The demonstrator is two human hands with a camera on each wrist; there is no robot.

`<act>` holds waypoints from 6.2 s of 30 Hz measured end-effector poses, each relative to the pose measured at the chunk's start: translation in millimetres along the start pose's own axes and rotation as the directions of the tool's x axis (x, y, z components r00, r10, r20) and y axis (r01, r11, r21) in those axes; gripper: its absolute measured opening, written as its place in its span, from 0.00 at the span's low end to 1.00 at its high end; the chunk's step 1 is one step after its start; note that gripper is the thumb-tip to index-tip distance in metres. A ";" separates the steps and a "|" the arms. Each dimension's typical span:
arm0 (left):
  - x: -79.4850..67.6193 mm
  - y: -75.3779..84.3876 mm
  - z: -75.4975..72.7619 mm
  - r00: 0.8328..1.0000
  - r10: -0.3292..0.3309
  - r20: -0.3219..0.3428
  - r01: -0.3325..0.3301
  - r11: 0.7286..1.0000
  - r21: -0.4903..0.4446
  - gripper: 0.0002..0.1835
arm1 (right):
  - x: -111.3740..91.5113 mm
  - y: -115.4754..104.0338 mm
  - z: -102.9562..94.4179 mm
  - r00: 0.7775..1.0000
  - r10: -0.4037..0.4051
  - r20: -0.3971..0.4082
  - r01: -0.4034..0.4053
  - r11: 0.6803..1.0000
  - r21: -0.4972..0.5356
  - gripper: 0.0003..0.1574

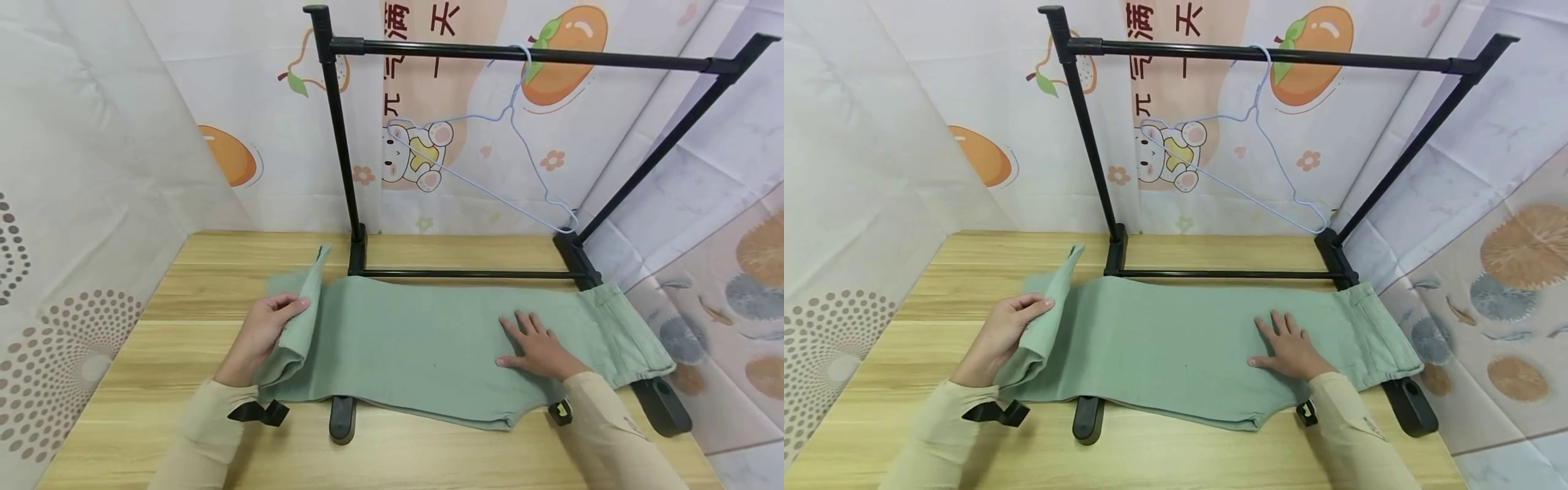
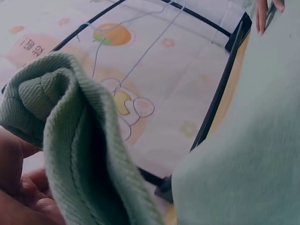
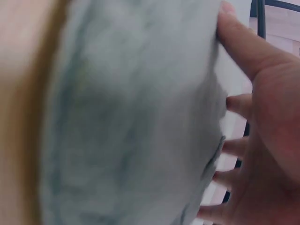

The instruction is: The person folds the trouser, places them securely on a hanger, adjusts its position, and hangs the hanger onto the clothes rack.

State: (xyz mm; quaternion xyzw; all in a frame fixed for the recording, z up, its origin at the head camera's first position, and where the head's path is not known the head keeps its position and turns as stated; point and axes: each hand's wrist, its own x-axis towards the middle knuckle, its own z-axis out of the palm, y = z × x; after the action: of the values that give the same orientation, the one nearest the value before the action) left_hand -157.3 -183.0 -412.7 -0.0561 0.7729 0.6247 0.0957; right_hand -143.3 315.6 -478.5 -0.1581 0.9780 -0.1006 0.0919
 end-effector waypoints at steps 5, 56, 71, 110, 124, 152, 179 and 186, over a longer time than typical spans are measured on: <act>0.0 1.4 9.9 1.000 -0.009 0.016 0.009 1.000 0.009 0.24 | 0.1 4.1 2.6 1.000 -0.028 0.005 0.028 1.000 -0.001 0.54; 9.9 15.8 92.1 0.990 0.032 0.137 -0.013 0.991 -0.134 0.14 | 9.6 -1.9 -8.2 0.997 -0.015 0.080 0.010 0.998 0.061 0.58; 10.1 13.0 93.0 0.985 -0.002 0.174 0.035 0.982 -0.188 0.14 | 6.7 -0.5 -4.2 0.997 -0.009 0.078 0.005 0.999 0.052 0.58; 9.6 25.9 96.0 0.976 -0.066 0.205 0.127 0.945 -0.303 0.07 | 24.2 -42.9 -12.3 0.999 -0.037 -0.023 0.039 0.994 0.098 0.46; 9.7 24.8 98.8 0.975 -0.058 0.215 0.131 0.930 -0.343 0.04 | 38.6 -97.1 -20.4 0.989 -0.118 -0.090 0.138 0.957 0.254 0.42; 4.9 22.2 106.6 0.979 -0.024 0.201 0.090 0.940 -0.329 0.10 | 40.1 -182.0 -18.8 0.922 -0.352 -0.160 0.386 0.809 0.443 0.41; -0.2 23.3 115.6 0.994 -0.024 0.111 0.066 0.915 -0.398 0.11 | 35.4 -224.0 7.0 0.854 -0.175 -0.490 0.406 0.814 0.416 0.18; -1.0 25.4 115.3 0.995 -0.010 0.100 0.050 0.909 -0.413 0.10 | 37.4 -226.1 7.8 0.815 -0.165 -0.555 0.401 0.853 0.334 0.08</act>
State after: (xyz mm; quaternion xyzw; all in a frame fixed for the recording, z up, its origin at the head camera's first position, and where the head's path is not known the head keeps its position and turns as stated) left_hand -152.5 -65.1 -411.4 -0.0571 0.6161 0.7751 0.1279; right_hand -110.8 91.8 -440.5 -0.2488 0.8830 -0.3678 -0.1521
